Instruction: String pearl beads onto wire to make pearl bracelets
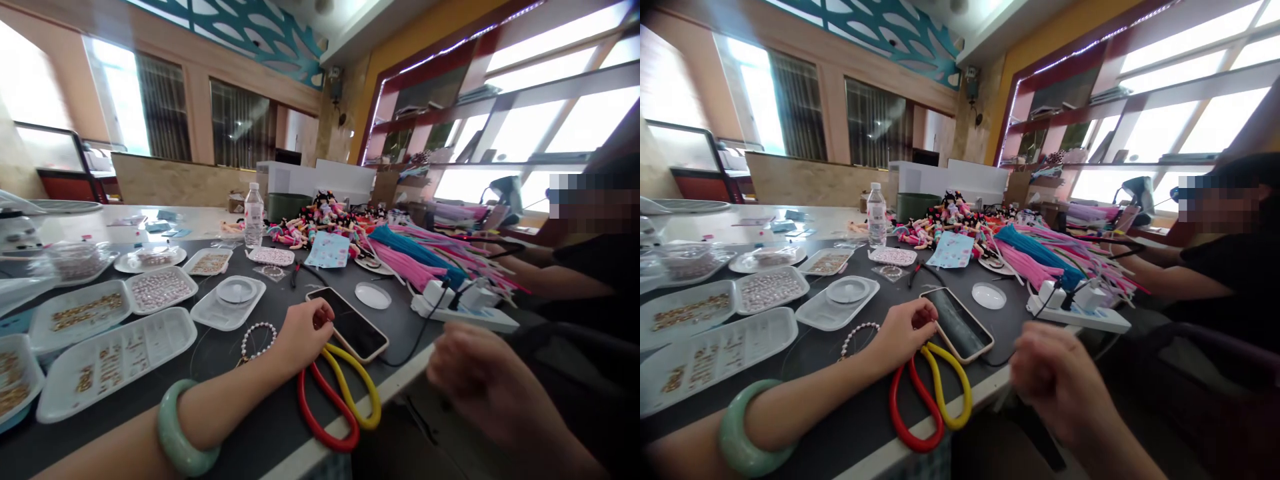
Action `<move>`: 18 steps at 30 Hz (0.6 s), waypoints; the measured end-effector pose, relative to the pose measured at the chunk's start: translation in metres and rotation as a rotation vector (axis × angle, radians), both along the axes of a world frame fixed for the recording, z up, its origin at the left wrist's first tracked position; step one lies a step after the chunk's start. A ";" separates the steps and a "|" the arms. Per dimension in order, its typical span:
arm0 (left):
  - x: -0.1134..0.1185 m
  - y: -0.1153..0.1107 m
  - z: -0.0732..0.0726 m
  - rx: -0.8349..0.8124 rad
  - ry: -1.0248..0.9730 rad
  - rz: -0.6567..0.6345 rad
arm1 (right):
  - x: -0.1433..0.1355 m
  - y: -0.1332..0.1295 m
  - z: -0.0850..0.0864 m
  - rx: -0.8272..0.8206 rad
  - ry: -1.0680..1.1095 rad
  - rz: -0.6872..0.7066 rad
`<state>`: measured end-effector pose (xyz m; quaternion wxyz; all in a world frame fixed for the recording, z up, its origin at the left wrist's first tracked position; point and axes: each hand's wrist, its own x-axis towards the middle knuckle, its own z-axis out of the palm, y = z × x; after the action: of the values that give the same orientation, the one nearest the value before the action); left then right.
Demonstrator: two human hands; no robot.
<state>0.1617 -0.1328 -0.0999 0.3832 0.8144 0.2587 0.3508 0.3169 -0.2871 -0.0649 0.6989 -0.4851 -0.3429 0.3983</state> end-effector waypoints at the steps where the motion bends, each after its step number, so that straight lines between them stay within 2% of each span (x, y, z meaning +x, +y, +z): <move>1: 0.000 0.000 0.000 0.005 0.002 0.000 | 0.016 0.006 -0.005 -0.012 0.096 -0.158; 3: -0.001 0.000 -0.001 0.020 0.000 0.002 | 0.046 0.016 -0.019 -0.045 0.205 -0.389; 5: -0.001 0.000 -0.001 0.033 -0.001 0.003 | 0.068 0.024 -0.036 -0.091 0.226 -0.468; 7: -0.001 -0.001 -0.002 0.036 0.003 -0.001 | 0.082 0.030 -0.052 -0.128 0.131 -0.518; 9: -0.001 0.000 -0.002 0.034 0.007 -0.006 | 0.091 0.036 -0.061 -0.196 -0.135 -0.514; 11: 0.000 0.000 -0.002 0.037 0.010 -0.005 | 0.098 0.046 -0.064 -0.318 -0.456 -0.447; 12: 0.000 0.001 -0.002 0.039 0.012 -0.003 | 0.102 0.052 -0.064 -0.365 -0.549 -0.408; 15: 0.000 0.001 -0.002 0.041 0.017 -0.003 | 0.116 0.075 -0.064 -0.397 -0.690 -0.378; 18: 0.000 0.000 -0.002 0.036 0.019 -0.006 | 0.124 0.095 -0.062 -0.352 -0.844 -0.422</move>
<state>0.1617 -0.1323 -0.1016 0.3673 0.8250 0.2535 0.3466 0.4410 -0.1917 -0.1273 0.4720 -0.7731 -0.4179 0.0693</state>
